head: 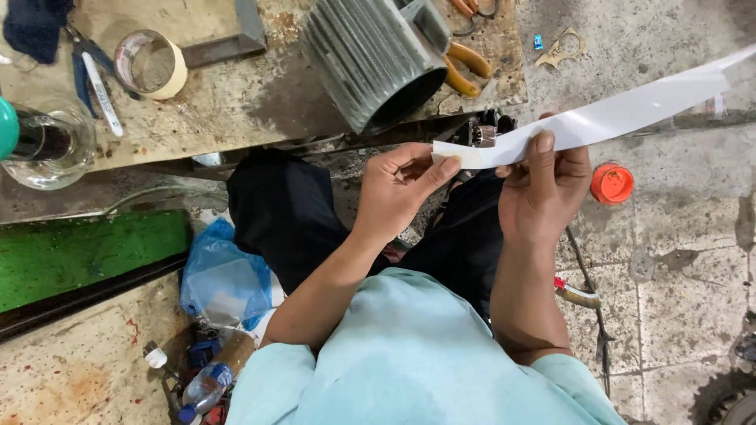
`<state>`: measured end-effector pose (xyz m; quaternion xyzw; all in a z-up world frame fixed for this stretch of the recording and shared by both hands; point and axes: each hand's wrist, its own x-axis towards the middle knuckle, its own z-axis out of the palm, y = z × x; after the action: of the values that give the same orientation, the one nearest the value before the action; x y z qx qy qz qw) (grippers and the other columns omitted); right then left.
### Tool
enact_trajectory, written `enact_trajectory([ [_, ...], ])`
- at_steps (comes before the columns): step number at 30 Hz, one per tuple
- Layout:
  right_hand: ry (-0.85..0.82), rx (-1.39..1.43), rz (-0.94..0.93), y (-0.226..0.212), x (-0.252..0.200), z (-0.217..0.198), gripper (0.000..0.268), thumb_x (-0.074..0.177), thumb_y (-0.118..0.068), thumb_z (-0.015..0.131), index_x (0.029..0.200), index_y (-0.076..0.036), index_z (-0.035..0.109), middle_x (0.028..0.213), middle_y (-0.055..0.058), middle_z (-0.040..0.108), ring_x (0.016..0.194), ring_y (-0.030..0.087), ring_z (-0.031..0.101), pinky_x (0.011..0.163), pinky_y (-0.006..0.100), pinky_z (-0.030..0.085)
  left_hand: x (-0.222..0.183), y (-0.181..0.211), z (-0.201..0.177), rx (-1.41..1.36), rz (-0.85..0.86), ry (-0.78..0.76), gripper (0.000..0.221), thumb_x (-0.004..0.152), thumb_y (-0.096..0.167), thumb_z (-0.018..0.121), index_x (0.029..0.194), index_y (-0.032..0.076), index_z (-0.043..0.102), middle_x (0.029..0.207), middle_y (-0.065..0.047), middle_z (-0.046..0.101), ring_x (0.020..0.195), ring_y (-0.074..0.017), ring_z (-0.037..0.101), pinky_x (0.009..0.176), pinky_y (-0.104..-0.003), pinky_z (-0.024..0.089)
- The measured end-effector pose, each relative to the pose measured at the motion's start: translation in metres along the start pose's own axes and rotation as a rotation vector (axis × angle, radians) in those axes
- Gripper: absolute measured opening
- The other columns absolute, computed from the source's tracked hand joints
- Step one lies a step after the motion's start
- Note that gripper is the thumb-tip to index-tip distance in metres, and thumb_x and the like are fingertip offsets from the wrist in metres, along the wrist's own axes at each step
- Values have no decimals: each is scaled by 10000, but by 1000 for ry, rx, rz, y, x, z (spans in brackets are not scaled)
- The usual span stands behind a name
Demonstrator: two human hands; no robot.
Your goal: Cutting and fitting insulation paper into the slots of an electric motor stator.
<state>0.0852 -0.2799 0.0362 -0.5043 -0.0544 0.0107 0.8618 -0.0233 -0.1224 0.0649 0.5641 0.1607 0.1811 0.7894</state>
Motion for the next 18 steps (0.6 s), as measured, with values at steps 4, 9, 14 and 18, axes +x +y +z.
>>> enact_trajectory([
  [4,-91,-74,1,-5,-11,20,340,995,-115,703,1218,100,563,1080,239,652,829,360,763,586,401,708,-1,1,2,34,26,60,252,867,221,890,977,18,790,817,-116,770,775,-86,714,661,-254,606],
  [9,-251,-283,35,6,-14,17,311,819,-17,884,1023,82,671,858,198,700,745,277,759,580,365,670,1,-1,-11,87,50,66,265,862,228,879,818,0,751,647,-143,680,610,-91,623,494,-234,527],
  [14,-213,-240,87,-2,-11,39,177,912,-4,811,968,86,669,812,247,702,687,332,763,567,390,678,-2,5,-25,-77,-5,18,253,1008,271,731,1010,20,768,816,-150,719,731,-171,718,661,-308,658],
  [18,-200,-287,122,-12,-16,50,171,977,-66,773,991,76,678,829,205,708,750,311,772,629,374,682,-2,8,-24,-326,-38,0,450,1145,367,491,1290,-11,686,1024,-157,770,912,-189,769,779,-319,705],
])
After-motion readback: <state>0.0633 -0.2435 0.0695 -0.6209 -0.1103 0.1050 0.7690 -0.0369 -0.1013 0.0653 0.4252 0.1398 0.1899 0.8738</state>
